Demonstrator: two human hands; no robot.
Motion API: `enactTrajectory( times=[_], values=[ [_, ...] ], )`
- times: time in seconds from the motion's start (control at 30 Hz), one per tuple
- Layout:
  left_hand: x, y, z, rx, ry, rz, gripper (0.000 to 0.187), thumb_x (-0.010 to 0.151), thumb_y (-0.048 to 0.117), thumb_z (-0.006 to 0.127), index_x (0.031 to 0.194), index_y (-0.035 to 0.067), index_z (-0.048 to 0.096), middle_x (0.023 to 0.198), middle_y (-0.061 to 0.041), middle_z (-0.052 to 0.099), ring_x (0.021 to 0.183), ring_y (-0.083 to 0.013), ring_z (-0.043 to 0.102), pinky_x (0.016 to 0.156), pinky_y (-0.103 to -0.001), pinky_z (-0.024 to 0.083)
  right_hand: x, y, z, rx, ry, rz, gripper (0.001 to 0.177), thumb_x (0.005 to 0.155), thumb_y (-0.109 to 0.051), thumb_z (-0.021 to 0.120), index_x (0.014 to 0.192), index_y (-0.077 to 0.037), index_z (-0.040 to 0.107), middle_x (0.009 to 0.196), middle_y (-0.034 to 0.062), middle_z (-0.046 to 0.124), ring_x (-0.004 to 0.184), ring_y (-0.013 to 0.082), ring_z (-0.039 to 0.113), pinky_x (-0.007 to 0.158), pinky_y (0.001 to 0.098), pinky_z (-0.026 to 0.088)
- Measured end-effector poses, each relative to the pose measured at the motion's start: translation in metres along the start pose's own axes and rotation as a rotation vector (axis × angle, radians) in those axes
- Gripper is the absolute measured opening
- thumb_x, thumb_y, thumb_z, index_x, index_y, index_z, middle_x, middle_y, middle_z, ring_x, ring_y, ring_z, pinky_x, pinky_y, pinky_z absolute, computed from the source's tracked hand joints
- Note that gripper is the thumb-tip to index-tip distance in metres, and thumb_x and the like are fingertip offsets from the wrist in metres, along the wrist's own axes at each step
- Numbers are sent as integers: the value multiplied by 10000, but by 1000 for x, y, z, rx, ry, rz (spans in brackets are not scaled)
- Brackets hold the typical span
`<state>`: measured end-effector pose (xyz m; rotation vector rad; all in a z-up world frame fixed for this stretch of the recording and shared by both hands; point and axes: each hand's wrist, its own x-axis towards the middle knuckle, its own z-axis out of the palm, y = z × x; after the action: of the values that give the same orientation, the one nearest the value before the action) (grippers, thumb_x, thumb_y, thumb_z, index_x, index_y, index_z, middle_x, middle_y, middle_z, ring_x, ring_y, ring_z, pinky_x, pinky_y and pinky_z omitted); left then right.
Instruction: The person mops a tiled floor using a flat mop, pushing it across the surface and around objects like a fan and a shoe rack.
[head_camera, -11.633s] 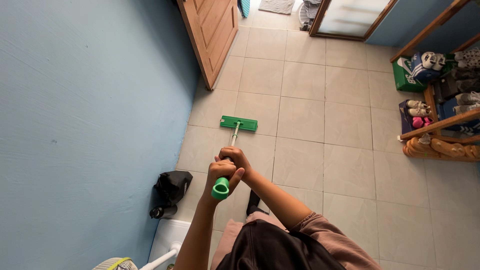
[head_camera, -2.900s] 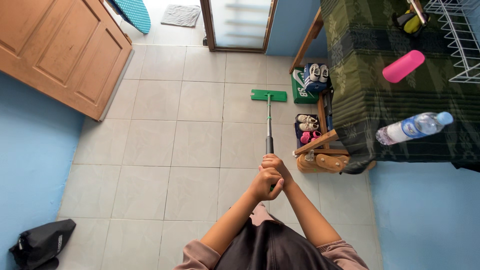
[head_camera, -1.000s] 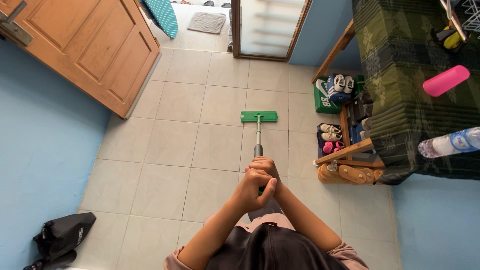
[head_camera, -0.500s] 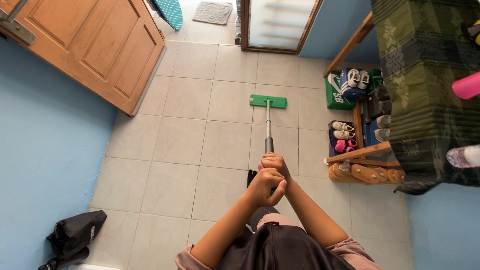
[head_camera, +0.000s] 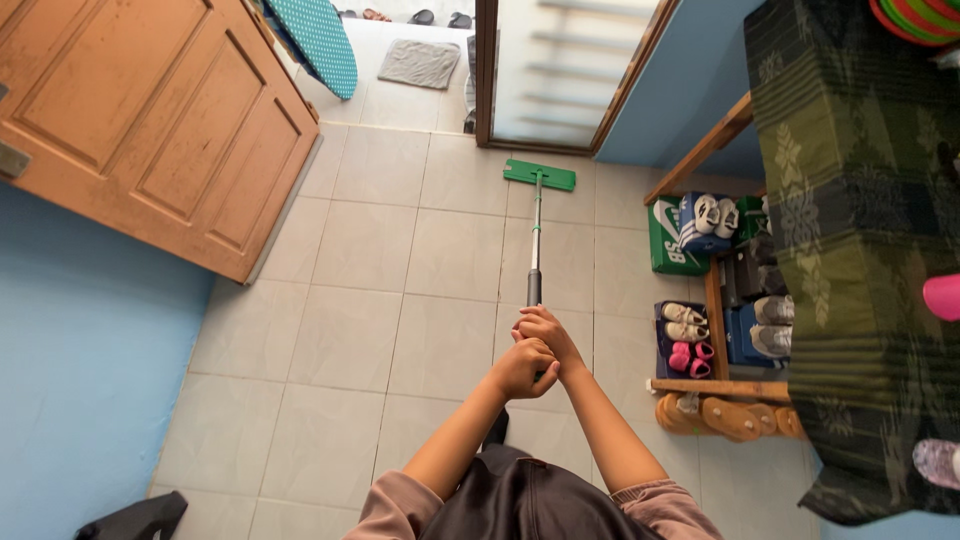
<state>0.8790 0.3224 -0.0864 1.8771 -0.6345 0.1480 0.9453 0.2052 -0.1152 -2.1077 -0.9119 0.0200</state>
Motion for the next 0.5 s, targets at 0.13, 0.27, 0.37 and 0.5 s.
enactTrajectory(
  times=[0.13,0.27,0.37,0.5],
  values=[
    [18,-39,-7,7,19,45,255,840,35,602,587,35,574,610,-113,572,634,-298,562,653,-426,466,26,30,6,-3,-37,44,236,902,-141,705,709,-47,609,999,19,737,1274,279,561,1012,382,482],
    [9,-51,-18,31,10,43,258,846,36,611,590,33,574,614,-113,575,633,-299,565,653,-429,467,34,26,17,-21,-83,45,246,894,-144,723,695,-50,614,1007,27,732,1312,276,543,1076,408,423],
    [-7,-40,-26,27,22,48,249,842,37,613,596,34,576,617,-112,576,636,-297,565,653,-428,466,30,6,25,-13,-108,84,236,892,-146,726,701,-53,621,916,24,713,1276,251,573,1088,410,422],
    [-46,-6,-37,37,4,-7,275,847,42,624,582,23,553,600,-118,555,604,-294,548,641,-431,456,11,-35,44,-10,-42,48,238,848,-123,744,660,-58,613,784,38,677,1082,226,661,1101,428,429]
  ],
)
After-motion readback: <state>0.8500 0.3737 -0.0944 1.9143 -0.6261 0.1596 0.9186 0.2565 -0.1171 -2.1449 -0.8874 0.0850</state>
